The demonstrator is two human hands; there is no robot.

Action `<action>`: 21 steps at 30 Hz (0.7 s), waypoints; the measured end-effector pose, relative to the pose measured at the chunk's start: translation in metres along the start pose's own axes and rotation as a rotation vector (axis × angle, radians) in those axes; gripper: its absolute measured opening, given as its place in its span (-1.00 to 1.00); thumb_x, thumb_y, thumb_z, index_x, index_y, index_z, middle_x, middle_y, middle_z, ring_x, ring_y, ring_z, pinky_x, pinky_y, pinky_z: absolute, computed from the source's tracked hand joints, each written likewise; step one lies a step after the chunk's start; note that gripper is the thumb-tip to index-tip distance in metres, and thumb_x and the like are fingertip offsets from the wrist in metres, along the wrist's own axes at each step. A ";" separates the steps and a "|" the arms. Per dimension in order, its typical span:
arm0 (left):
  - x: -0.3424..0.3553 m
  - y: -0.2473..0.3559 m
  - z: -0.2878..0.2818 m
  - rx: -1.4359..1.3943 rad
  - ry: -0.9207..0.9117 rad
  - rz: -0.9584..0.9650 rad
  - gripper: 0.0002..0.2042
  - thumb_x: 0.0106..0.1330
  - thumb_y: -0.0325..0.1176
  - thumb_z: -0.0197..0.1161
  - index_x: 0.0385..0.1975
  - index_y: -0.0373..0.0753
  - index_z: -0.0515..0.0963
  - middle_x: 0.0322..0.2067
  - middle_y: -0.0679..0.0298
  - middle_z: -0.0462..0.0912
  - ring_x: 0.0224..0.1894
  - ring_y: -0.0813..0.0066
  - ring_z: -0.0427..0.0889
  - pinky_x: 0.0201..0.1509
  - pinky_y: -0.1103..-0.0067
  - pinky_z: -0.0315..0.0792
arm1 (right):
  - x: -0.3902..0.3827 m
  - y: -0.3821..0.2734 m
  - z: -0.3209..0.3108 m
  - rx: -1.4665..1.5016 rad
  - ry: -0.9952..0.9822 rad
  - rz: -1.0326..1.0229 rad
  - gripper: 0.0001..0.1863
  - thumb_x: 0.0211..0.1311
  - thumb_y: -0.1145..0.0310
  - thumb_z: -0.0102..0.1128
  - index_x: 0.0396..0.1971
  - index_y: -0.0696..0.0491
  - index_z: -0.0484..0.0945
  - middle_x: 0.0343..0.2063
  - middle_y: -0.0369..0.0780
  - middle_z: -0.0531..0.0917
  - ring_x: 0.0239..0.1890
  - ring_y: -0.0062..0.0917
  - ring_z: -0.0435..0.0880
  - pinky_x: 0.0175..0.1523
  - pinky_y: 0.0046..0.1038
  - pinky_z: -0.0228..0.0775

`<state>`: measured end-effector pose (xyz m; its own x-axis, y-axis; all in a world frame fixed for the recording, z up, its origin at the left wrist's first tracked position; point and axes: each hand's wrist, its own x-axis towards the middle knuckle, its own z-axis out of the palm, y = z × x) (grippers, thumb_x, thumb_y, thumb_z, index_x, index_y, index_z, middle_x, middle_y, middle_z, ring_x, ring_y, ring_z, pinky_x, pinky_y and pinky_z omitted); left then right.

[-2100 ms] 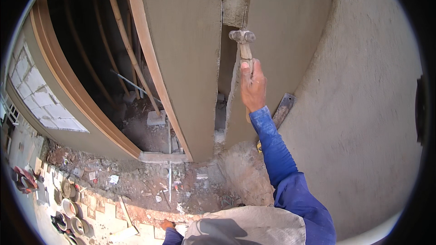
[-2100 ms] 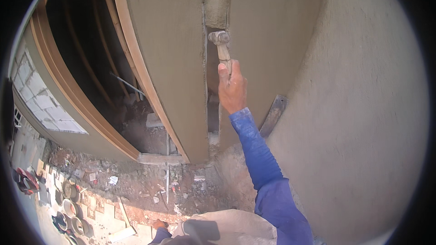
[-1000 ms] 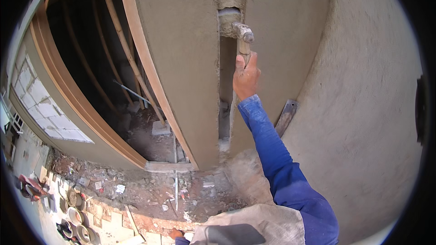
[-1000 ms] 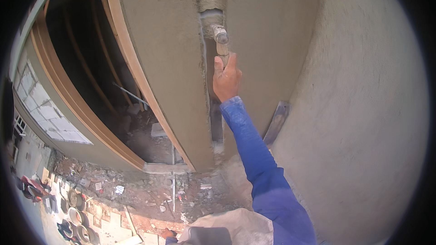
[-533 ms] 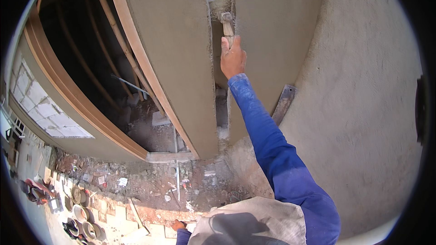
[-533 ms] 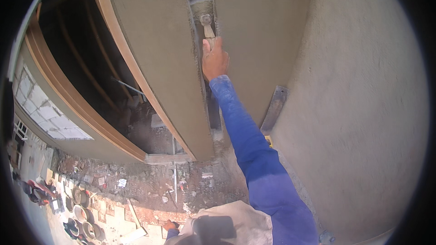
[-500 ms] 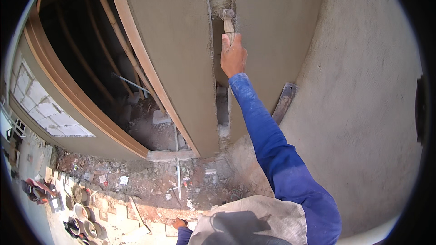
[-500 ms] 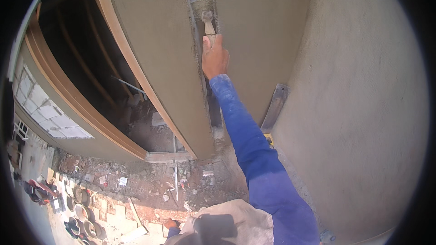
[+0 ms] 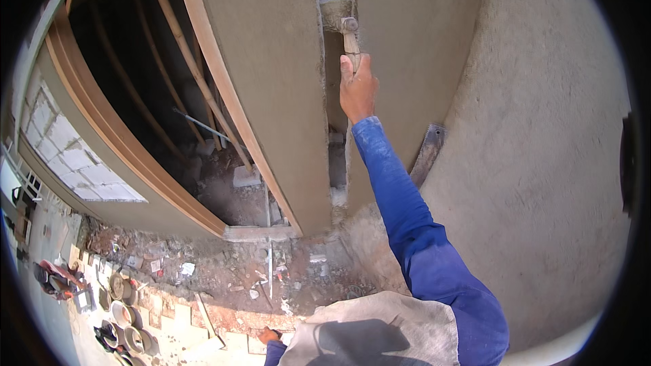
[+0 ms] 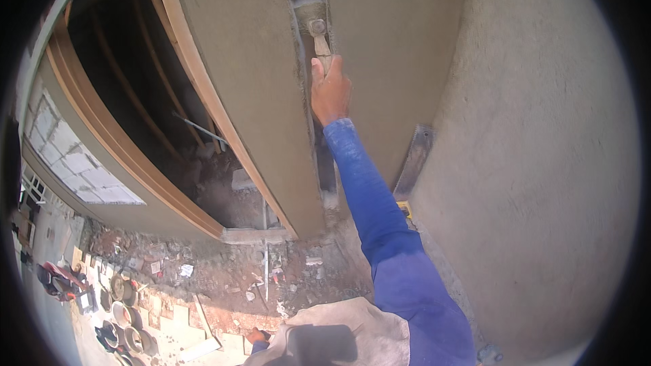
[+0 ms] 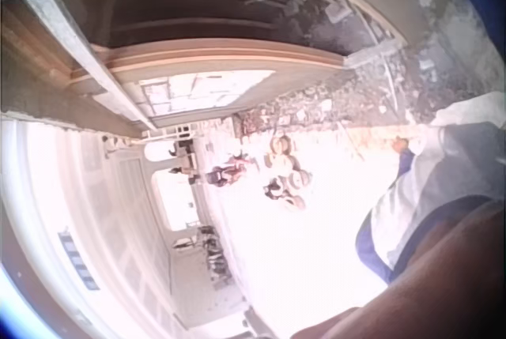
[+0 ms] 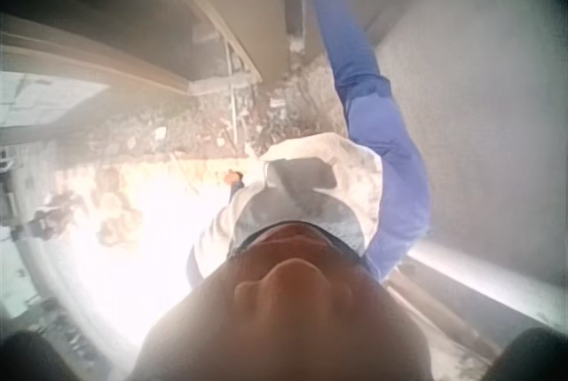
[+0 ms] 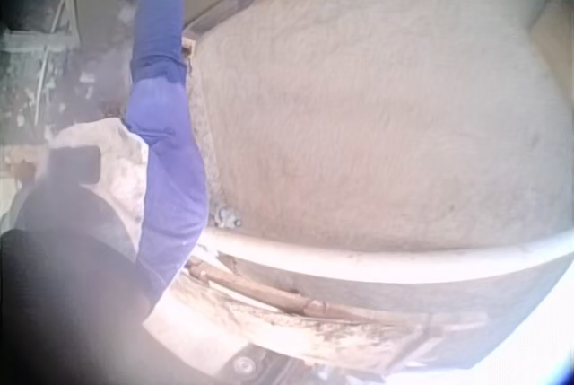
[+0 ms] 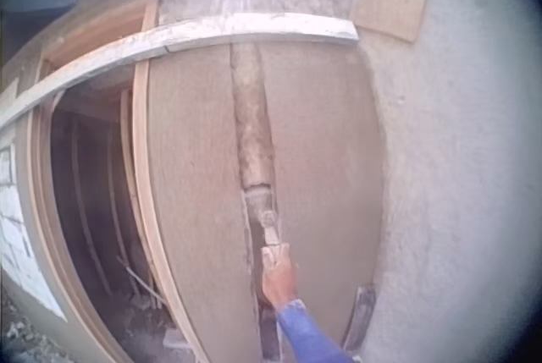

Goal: The person uses a hand saw to cut a vertical slot into a concrete wall. They switch to a hammer and chisel to widen the opening and remove debris. The person then uses a utility knife to clean the edges of the cut. The task involves repetitive sawing and chiseling actions to shape the concrete.

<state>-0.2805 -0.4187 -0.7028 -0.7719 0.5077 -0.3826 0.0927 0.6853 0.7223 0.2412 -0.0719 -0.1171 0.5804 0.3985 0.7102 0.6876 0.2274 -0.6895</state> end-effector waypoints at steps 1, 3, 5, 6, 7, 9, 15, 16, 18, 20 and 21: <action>-0.011 0.006 0.006 -0.207 0.025 -0.076 -0.36 0.24 -0.30 0.23 0.24 -0.60 0.27 0.04 -0.27 0.56 -0.07 -0.09 0.64 0.06 0.33 0.52 | 0.002 -0.009 -0.001 0.071 0.029 -0.032 -0.64 0.48 0.06 0.05 -0.13 0.10 0.40 -0.40 0.07 0.66 -0.31 0.11 0.64 -0.26 -0.03 0.41; -0.004 0.010 0.004 -0.080 0.010 -0.011 -0.34 0.23 -0.31 0.24 0.28 -0.57 0.26 0.12 -0.26 0.51 0.07 -0.08 0.58 0.17 0.34 0.45 | -0.003 -0.019 -0.009 0.190 0.061 -0.043 -0.62 0.48 0.03 0.04 -0.14 0.10 0.40 -0.41 0.05 0.65 -0.32 0.08 0.65 -0.26 -0.07 0.42; -0.009 0.019 0.006 -0.027 -0.035 0.040 -0.33 0.22 -0.30 0.24 0.30 -0.53 0.26 0.24 -0.27 0.41 0.28 -0.05 0.42 0.32 0.37 0.32 | 0.006 -0.029 -0.018 0.211 0.081 -0.130 -0.60 0.48 0.04 0.03 -0.11 0.13 0.37 -0.48 0.04 0.63 -0.38 0.03 0.65 -0.29 -0.09 0.42; -0.007 0.025 0.010 0.000 -0.036 0.086 -0.33 0.23 -0.32 0.24 0.31 -0.53 0.25 0.18 -0.24 0.46 0.21 -0.04 0.48 0.28 0.36 0.36 | 0.011 -0.032 -0.022 0.221 0.086 -0.169 -0.59 0.48 0.05 0.02 -0.10 0.15 0.36 -0.52 0.04 0.62 -0.42 0.00 0.65 -0.31 -0.09 0.42; -0.003 0.032 0.019 0.036 -0.046 0.132 -0.33 0.23 -0.34 0.24 0.32 -0.53 0.24 0.12 -0.21 0.51 0.14 -0.03 0.53 0.23 0.34 0.39 | 0.013 -0.034 -0.029 0.226 0.088 -0.157 -0.60 0.49 0.05 0.01 -0.12 0.15 0.37 -0.52 0.01 0.62 -0.42 -0.05 0.65 -0.30 -0.13 0.42; -0.019 0.052 0.026 -0.110 -0.141 0.164 -0.46 0.24 -0.40 0.25 0.20 -0.49 0.32 -0.17 -0.04 0.56 -0.16 0.12 0.59 0.03 0.33 0.47 | 0.016 -0.042 -0.039 0.248 0.085 -0.146 -0.59 0.50 0.04 -0.01 -0.16 0.16 0.39 -0.51 -0.05 0.62 -0.43 -0.15 0.66 -0.28 -0.19 0.43; -0.116 0.251 0.038 -0.048 -0.374 0.927 -0.80 0.30 -0.37 0.31 -0.27 -0.36 0.50 -0.55 0.17 0.49 -0.49 0.39 0.49 -0.36 0.42 0.36 | -0.038 -0.018 -0.085 0.307 -0.028 0.080 -0.58 0.51 0.02 -0.01 -0.27 0.14 0.42 -0.55 -0.21 0.52 -0.46 -0.50 0.51 -0.29 -0.35 0.39; -0.127 0.293 0.043 -0.086 -0.434 1.005 -0.77 0.30 -0.34 0.33 -0.25 -0.38 0.50 -0.52 0.16 0.54 -0.47 0.38 0.52 -0.30 0.42 0.41 | -0.053 -0.011 -0.093 0.336 -0.054 0.124 -0.57 0.51 0.00 -0.01 -0.28 0.14 0.42 -0.56 -0.25 0.48 -0.48 -0.55 0.47 -0.32 -0.38 0.37; -0.186 0.399 0.038 -0.406 -0.672 1.055 -0.88 0.36 -0.45 0.25 -0.24 -0.37 0.54 -0.32 0.15 0.71 -0.26 0.44 0.68 -0.12 0.52 0.55 | -0.079 -0.005 -0.112 0.381 -0.113 0.222 -0.56 0.51 -0.01 0.00 -0.28 0.13 0.42 -0.58 -0.31 0.43 -0.48 -0.62 0.42 -0.35 -0.43 0.33; -0.235 0.493 0.018 -0.460 -0.665 1.378 -0.91 0.29 -0.56 0.31 -0.24 -0.32 0.62 -0.17 0.10 0.74 -0.08 0.32 0.73 0.02 0.49 0.55 | -0.104 -0.006 -0.133 0.437 -0.183 0.346 -0.56 0.51 -0.02 0.00 -0.28 0.12 0.42 -0.58 -0.35 0.40 -0.47 -0.66 0.40 -0.36 -0.46 0.30; -0.250 0.530 0.016 -0.481 -0.662 1.570 -0.92 0.31 -0.51 0.33 -0.26 -0.34 0.61 -0.14 0.07 0.72 -0.02 0.32 0.68 0.09 0.43 0.51 | -0.116 -0.003 -0.145 0.424 -0.174 0.370 -0.55 0.49 -0.04 0.01 -0.28 0.12 0.43 -0.58 -0.37 0.40 -0.48 -0.68 0.40 -0.36 -0.49 0.29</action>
<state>-0.0283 -0.1743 -0.2334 0.2256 0.6643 0.7126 0.1567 -0.7467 0.6465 0.2351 -0.2480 -0.1767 0.6439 0.6507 0.4025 0.1974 0.3670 -0.9090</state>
